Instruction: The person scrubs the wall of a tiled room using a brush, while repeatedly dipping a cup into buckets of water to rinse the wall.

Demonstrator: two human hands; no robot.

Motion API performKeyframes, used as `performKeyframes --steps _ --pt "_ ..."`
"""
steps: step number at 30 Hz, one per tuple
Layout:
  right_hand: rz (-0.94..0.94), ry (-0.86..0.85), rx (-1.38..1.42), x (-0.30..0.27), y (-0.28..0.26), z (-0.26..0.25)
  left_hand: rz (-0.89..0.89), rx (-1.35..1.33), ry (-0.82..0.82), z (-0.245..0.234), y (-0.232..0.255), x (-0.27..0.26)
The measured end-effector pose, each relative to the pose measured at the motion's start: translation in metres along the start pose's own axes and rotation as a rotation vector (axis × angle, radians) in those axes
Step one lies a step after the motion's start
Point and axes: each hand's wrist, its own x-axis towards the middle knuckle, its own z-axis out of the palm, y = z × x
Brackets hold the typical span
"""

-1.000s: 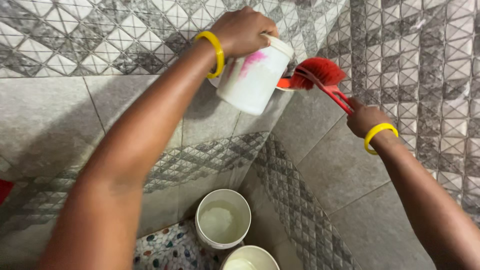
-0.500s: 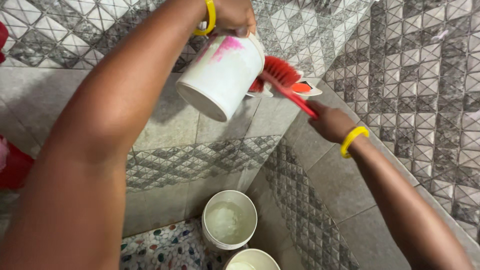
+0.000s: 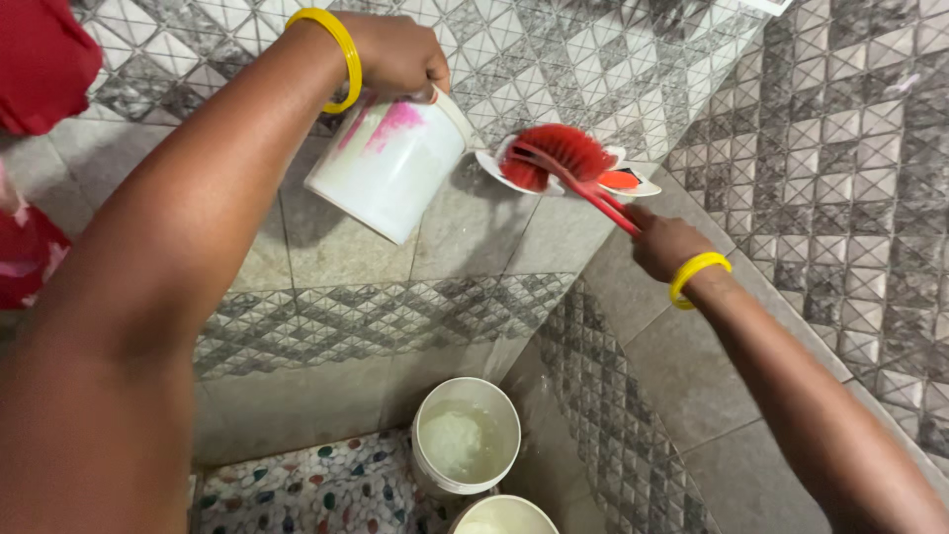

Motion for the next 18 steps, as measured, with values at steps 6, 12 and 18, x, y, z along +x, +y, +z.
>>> performKeyframes --steps 6,12,18 --pt "-0.003 0.022 0.005 -0.008 0.0 0.008 -0.007 0.137 -0.092 0.028 -0.002 0.016" --pt "-0.044 0.132 0.028 0.003 -0.007 0.03 0.123 0.211 0.089 0.02 -0.006 0.046" --pt "0.13 0.137 0.003 -0.018 0.05 0.041 0.13 -0.05 0.219 0.025 -0.034 0.011"
